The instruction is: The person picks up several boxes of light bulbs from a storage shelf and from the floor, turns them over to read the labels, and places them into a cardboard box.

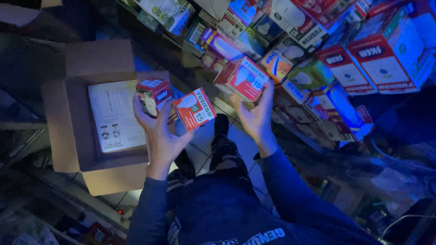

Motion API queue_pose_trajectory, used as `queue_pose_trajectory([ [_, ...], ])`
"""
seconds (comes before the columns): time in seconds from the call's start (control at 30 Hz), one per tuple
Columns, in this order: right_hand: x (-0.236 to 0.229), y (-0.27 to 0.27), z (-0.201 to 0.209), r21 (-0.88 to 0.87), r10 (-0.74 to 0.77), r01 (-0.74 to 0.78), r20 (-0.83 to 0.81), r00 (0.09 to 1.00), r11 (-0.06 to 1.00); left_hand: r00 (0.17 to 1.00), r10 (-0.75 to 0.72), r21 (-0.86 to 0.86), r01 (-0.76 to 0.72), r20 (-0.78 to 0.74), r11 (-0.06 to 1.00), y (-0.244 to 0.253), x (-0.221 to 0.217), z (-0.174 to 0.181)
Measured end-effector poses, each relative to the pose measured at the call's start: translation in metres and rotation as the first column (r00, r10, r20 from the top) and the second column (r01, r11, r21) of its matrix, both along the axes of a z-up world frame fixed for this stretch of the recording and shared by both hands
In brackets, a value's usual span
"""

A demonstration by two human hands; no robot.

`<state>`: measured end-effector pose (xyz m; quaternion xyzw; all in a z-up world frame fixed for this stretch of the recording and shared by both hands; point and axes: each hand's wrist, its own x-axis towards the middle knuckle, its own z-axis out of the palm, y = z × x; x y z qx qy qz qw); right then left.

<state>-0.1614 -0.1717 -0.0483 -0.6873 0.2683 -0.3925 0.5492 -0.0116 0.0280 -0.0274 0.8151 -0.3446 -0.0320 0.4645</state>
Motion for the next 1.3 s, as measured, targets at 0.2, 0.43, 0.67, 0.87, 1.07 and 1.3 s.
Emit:
queue_pose_trajectory([
  [0.2, 0.006, -0.027, 0.011, -0.173, -0.126, 0.112, -0.072, 0.989, 0.979, 0.999, 0.04, -0.046, -0.04, 0.018, 0.998, -0.034, -0.005, 0.004],
  [0.43, 0.009, -0.052, 0.027, -0.176, -0.071, 0.055, -0.083, 0.994, 0.983, 0.999, 0.003, -0.102, -0.006, -0.037, 0.995, -0.07, -0.011, 0.028],
  [0.67, -0.004, -0.067, 0.027, -0.135, -0.019, 0.019, 0.003, 1.0, 0.991, 0.999, -0.029, -0.107, 0.026, -0.03, 0.994, -0.085, -0.013, 0.037],
  [0.87, 0.002, -0.072, 0.032, -0.111, -0.022, 0.023, 0.011, 1.0, 0.994, 0.999, -0.043, -0.111, 0.041, -0.01, 0.993, -0.093, -0.013, 0.04],
  [1.07, 0.003, -0.075, 0.019, -0.064, -0.041, 0.035, -0.097, 0.994, 0.997, 0.998, -0.06, -0.12, 0.059, -0.003, 0.991, -0.101, -0.015, 0.046],
  [1.3, 0.006, -0.071, 0.038, -0.095, -0.037, 0.023, -0.147, 0.988, 0.995, 0.995, -0.097, -0.088, 0.098, 0.016, 0.991, -0.112, -0.011, 0.046],
])
